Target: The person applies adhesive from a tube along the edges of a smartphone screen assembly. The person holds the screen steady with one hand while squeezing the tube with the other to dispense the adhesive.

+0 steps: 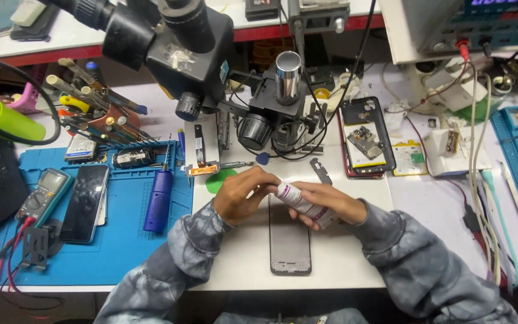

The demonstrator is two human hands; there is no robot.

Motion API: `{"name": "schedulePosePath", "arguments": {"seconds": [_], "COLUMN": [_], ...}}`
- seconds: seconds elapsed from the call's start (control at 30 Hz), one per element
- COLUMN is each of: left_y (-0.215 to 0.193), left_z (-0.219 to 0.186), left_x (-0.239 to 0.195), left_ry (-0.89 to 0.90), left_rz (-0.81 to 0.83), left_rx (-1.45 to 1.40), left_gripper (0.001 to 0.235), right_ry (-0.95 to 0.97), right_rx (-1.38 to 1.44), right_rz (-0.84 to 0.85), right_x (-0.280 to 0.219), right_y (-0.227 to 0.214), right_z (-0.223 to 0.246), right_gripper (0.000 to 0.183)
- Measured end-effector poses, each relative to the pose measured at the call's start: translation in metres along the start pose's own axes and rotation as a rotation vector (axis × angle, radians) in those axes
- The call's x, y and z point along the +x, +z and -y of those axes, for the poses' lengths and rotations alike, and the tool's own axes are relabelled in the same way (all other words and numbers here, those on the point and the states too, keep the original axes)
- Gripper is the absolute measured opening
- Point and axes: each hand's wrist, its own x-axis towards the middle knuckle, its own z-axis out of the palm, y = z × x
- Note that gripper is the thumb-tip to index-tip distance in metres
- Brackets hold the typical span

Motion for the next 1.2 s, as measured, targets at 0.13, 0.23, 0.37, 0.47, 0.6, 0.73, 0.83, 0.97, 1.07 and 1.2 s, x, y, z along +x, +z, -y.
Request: {"name": "schedulePosePath", "arguments": {"seconds": [0.13, 0.23, 0.37, 0.47, 0.6, 0.73, 0.83, 0.97, 1.07, 1.2], "left_y": [-0.002, 0.001, 0.004, 0.006, 0.002, 0.001, 0.001, 0.002, 0.003, 0.004], "left_z": [0.013, 0.017, 0.012, 0.006, -0.001, -0.005, -0.003, -0.003, -0.005, -0.002], "left_x": [-0.01, -0.018, -0.017, -0.016, -0.01, -0.01, -0.013, -0.013, -0.015, -0.017], "left_ry": [-0.012, 0.041, 0.005, -0.006, -0.043, -0.058, -0.095, -0.12, -0.162, -0.281], "left_rz": [0.069, 0.122, 0.177, 0.165, 0.165, 0.175, 0.186, 0.184, 0.19, 0.201], "left_rx": [0.075, 0.272, 0.238, 0.155, 0.059, 0.052, 0.04, 0.012, 0.002, -0.077], "left_gripper": [0.011, 0.012, 0.017, 0.021, 0.027, 0.027, 0.027, 0.029, 0.029, 0.03], "right_ry": [0.049, 0.092, 0.029, -0.028, -0.11, -0.158, -0.212, -0.274, -0.299, -0.395], "right_rx": [-0.179, -0.33, -0.536, -0.586, -0.662, -0.726, -0.791, -0.906, -0.967, -1.184], "right_rz": [-0.058, -0.108, -0.145, -0.173, -0.216, -0.24, -0.276, -0.316, -0.329, -0.356], "right_x": [-0.004, -0.006, -0.002, -0.004, -0.003, -0.003, -0.003, -0.004, -0.004, -0.006], "right_y": [-0.009, -0.005, 0.01, 0.012, 0.011, 0.011, 0.009, 0.01, 0.011, 0.009], "right_z": [0.016, 0.022, 0.044, 0.043, 0.041, 0.037, 0.029, 0.025, 0.024, 0.021], "right_gripper": [0.067, 0.058, 0.055, 0.051, 0.048, 0.046, 0.044, 0.044, 0.044, 0.043]}}
